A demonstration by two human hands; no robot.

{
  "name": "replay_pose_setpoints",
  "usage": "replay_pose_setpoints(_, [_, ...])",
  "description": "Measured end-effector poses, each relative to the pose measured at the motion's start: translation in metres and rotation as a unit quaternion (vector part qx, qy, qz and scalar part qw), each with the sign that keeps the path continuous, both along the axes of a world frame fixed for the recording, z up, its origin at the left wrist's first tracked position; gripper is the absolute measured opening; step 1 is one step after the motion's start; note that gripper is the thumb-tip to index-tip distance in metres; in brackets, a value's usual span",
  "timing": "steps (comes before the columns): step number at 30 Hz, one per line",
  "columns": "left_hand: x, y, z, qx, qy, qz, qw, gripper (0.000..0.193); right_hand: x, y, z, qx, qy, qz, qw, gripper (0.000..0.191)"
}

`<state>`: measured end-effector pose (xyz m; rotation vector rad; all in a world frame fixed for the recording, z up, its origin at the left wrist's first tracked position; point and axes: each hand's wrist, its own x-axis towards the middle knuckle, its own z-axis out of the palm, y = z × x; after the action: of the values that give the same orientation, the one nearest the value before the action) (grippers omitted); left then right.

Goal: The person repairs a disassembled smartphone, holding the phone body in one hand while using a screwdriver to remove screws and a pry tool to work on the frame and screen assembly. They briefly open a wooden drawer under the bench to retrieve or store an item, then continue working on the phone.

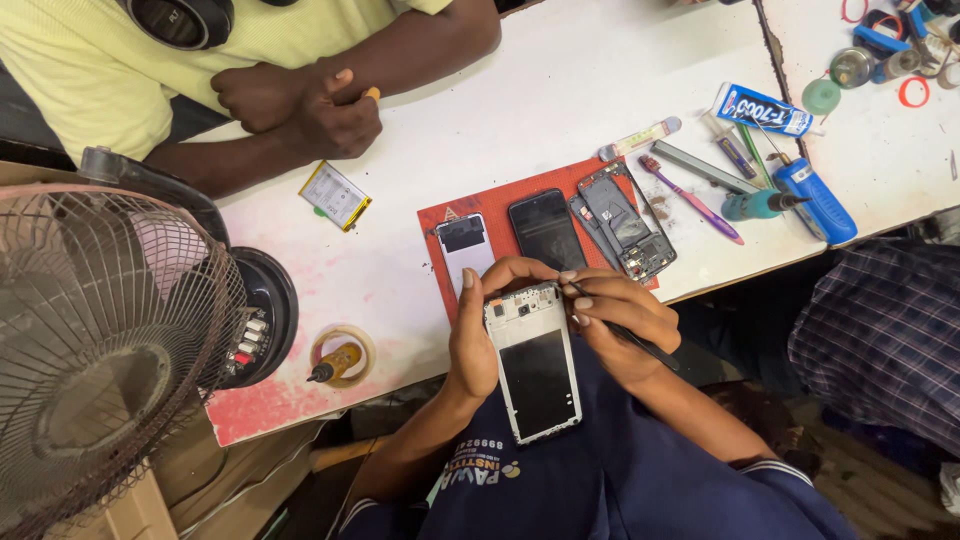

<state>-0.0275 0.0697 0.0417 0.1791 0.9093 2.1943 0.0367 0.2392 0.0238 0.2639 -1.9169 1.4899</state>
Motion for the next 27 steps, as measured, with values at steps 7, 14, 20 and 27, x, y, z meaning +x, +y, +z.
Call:
replay_pose_setpoints(7, [0.001, 0.003, -0.001, -0.034, -0.012, 0.023, 0.999, 0.073, 0.001, -0.004, 0.0, 0.037, -0.026, -0.019, 0.999, 0.015])
replay_pose_setpoints(14, [0.001, 0.003, -0.003, -0.038, -0.01, 0.021, 0.999, 0.07, 0.003, -0.004, -0.007, 0.01, -0.016, -0.023, 1.0, 0.014])
replay_pose_setpoints(20, [0.0, 0.003, -0.005, -0.025, -0.025, 0.016, 0.999, 0.07, 0.002, -0.001, -0.008, 0.016, -0.003, -0.012, 1.0, 0.013])
replay_pose_setpoints(27, [-0.001, 0.004, -0.006, -0.035, -0.017, 0.028, 0.999, 0.069, 0.003, 0.0, -0.001, 0.025, -0.038, -0.01, 0.999, 0.015])
